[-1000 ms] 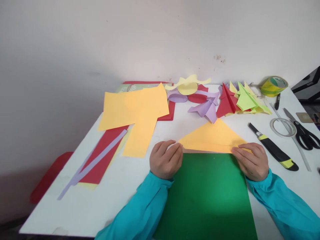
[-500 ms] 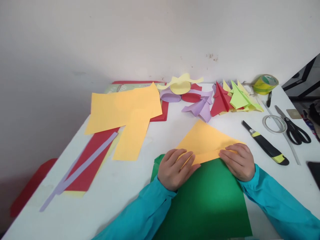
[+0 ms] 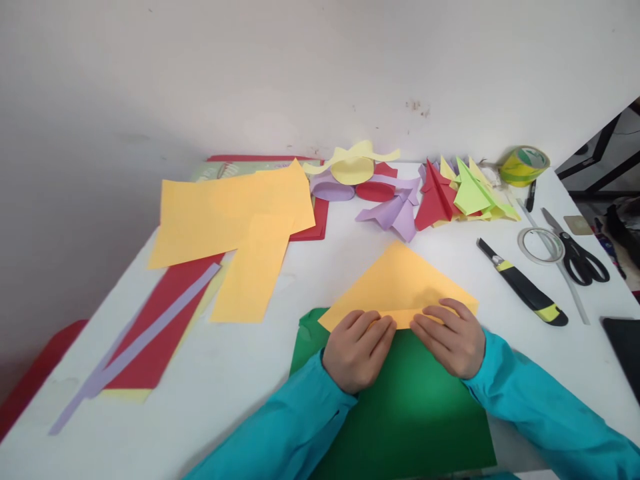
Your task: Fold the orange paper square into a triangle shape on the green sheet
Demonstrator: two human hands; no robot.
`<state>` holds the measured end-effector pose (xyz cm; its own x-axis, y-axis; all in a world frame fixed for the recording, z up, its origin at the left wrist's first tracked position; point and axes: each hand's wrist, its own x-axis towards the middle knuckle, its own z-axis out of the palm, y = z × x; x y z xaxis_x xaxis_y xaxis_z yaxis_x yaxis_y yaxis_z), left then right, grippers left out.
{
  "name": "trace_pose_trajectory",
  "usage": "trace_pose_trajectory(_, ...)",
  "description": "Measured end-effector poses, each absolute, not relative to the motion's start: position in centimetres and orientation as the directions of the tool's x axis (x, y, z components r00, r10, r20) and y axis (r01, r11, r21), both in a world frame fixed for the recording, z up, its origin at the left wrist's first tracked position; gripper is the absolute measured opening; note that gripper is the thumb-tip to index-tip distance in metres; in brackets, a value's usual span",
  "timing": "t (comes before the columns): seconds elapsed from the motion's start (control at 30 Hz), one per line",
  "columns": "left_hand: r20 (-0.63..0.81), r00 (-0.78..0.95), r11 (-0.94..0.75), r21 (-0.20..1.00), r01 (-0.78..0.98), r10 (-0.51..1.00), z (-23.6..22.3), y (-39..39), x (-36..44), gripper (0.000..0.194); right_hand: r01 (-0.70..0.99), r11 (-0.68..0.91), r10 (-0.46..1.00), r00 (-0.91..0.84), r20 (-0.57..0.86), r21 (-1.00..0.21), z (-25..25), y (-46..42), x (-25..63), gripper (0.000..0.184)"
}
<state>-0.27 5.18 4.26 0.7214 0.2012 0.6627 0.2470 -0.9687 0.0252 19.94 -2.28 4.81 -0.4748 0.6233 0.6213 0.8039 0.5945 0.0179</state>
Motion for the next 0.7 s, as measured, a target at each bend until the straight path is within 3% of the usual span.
trace_pose_trajectory(0.23, 0.678, 0.700, -0.966, 0.064, 0.250, 0.226, 4.0, 5.3, -0.7, 0.016, 0.839, 0.544, 0.638, -0.429, 0.639, 0.019, 4.4, -2.2, 20.6, 0.011)
trace_pose_trajectory(0.7, 0.705, 0.657, -0.943, 0.048, 0.330, 0.267, 4.2, 6.4, -1.3, 0.017, 0.897, 0.429, 0.637, -0.381, 0.670, 0.102, 5.1, -1.8, 23.8, 0.013)
